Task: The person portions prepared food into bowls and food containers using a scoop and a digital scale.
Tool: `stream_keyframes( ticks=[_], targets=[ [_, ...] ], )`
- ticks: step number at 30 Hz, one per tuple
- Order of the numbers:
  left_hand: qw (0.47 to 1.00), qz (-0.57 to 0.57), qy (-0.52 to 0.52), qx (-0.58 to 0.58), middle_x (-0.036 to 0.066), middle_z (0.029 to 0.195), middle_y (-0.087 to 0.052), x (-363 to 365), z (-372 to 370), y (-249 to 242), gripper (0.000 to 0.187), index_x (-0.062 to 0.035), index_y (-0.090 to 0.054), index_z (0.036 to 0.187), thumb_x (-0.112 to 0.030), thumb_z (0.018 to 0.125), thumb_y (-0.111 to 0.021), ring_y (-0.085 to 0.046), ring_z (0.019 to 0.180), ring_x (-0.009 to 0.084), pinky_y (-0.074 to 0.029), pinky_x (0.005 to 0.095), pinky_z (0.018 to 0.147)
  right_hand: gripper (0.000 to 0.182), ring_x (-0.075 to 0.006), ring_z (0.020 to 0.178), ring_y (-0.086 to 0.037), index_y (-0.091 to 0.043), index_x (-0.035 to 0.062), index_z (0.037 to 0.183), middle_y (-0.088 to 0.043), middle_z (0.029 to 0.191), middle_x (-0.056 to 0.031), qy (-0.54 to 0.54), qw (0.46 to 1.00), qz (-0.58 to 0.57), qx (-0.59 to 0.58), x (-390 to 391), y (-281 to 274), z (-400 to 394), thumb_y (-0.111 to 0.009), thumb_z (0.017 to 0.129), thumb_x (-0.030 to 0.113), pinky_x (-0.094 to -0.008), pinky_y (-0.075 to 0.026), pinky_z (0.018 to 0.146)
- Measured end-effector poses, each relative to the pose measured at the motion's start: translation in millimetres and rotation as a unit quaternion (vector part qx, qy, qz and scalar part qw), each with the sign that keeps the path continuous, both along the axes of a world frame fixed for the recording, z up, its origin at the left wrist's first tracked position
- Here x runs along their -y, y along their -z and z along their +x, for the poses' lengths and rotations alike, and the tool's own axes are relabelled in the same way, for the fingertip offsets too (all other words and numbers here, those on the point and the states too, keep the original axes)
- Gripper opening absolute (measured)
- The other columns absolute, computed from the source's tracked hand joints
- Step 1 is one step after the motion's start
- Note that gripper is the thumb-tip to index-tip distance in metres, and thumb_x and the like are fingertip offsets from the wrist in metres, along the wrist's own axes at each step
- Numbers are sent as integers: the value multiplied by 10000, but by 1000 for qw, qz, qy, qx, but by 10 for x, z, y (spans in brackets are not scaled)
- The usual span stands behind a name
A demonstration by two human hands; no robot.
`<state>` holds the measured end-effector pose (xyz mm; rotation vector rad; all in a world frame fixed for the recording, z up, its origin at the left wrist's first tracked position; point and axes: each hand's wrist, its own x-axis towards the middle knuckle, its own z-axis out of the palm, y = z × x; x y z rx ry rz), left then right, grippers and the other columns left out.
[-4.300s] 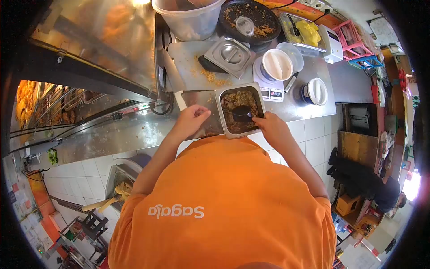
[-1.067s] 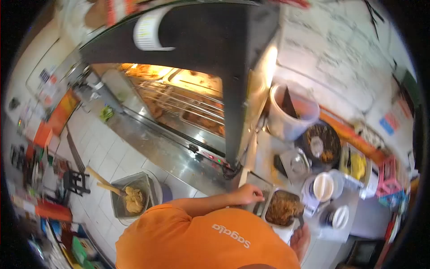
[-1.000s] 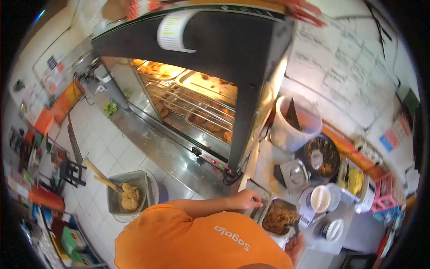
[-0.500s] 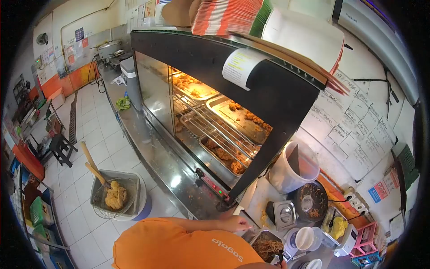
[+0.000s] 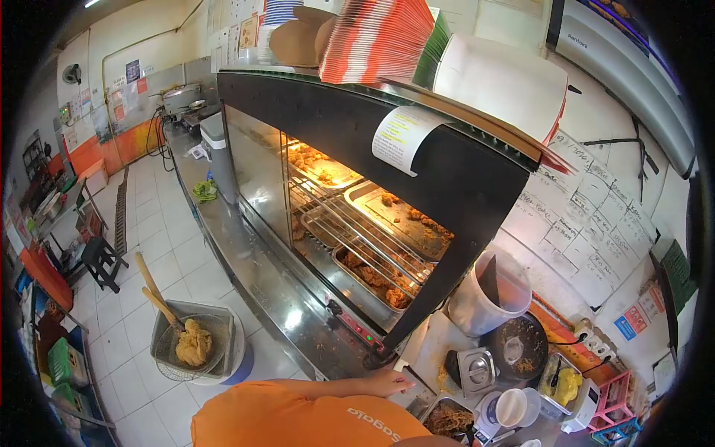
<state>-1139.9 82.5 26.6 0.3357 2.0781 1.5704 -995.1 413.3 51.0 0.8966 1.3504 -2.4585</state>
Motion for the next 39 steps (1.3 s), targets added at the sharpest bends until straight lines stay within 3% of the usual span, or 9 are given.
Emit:
stream_keyframes(
  ticks=[3,5,12,14,19,24,27,37,39],
  targets=[
    [1000,11,2,-25,-41,549,-428,22,-23,-14,412,-75,-577,771,-457,898,-490,-391,478,61,-316,247,443,349,-96,430,-242,-368,172,635,-272,509,46,-3,1000,-14,9,-6,22,-2,-486,905,359,-254,-190,402],
    [1000,7,9,23,15,553,-511,82,31,-333,458,-102,-621,803,-537,856,-490,-495,470,121,-392,290,484,340,-94,430,-244,-375,170,641,-276,510,47,-1,1000,-23,14,-13,44,9,-482,908,350,-250,-190,402],
    [999,14,23,44,33,597,-549,90,5,-202,457,-70,-618,806,-507,866,-498,-495,477,117,-394,277,484,311,-89,431,-249,-394,166,657,-283,515,50,-4,998,-47,40,-90,64,90,-478,915,319,-238,-191,404],
    [997,36,-2,61,-57,517,-374,77,48,-286,392,-84,-557,774,-449,900,-488,-352,445,53,-277,251,411,303,-89,431,-250,-396,167,659,-281,516,52,-11,998,-49,45,-97,66,87,-483,912,309,-235,-192,406],
    [999,34,-1,33,-51,522,-389,53,25,-116,386,-87,-564,783,-447,901,-488,-351,444,51,-277,251,412,258,-77,428,-250,-439,184,685,-288,517,63,40,996,10,74,-15,32,59,-471,917,294,-233,-194,402],
    [1000,18,-1,1,-39,524,-404,42,6,-9,399,-80,-566,778,-449,903,-482,-364,446,58,-282,253,412,235,-69,422,-255,-467,176,706,-298,517,68,18,998,-28,50,-142,234,81,-471,918,279,-223,-198,392],
    [998,12,10,67,-30,532,-415,79,22,-165,422,-69,-567,768,-457,905,-473,-383,465,64,-296,253,426,230,-66,420,-257,-467,169,711,-298,515,68,20,999,-17,47,-102,144,80,-464,921,262,-218,-201,386],
    [1000,27,8,-3,-24,580,-449,56,36,-114,420,-58,-579,802,-452,904,-478,-409,496,62,-329,251,454,221,-71,435,-240,-449,151,723,-263,525,62,29,997,-67,-3,-77,67,87,-447,929,231,-215,-187,394],
    [999,39,6,-8,-24,584,-452,29,29,-38,416,-59,-580,803,-450,904,-480,-412,500,61,-333,249,457,219,-73,441,-243,-450,142,729,-265,528,58,23,999,-44,18,58,-232,50,-451,927,236,-219,-189,399]
  ],
)
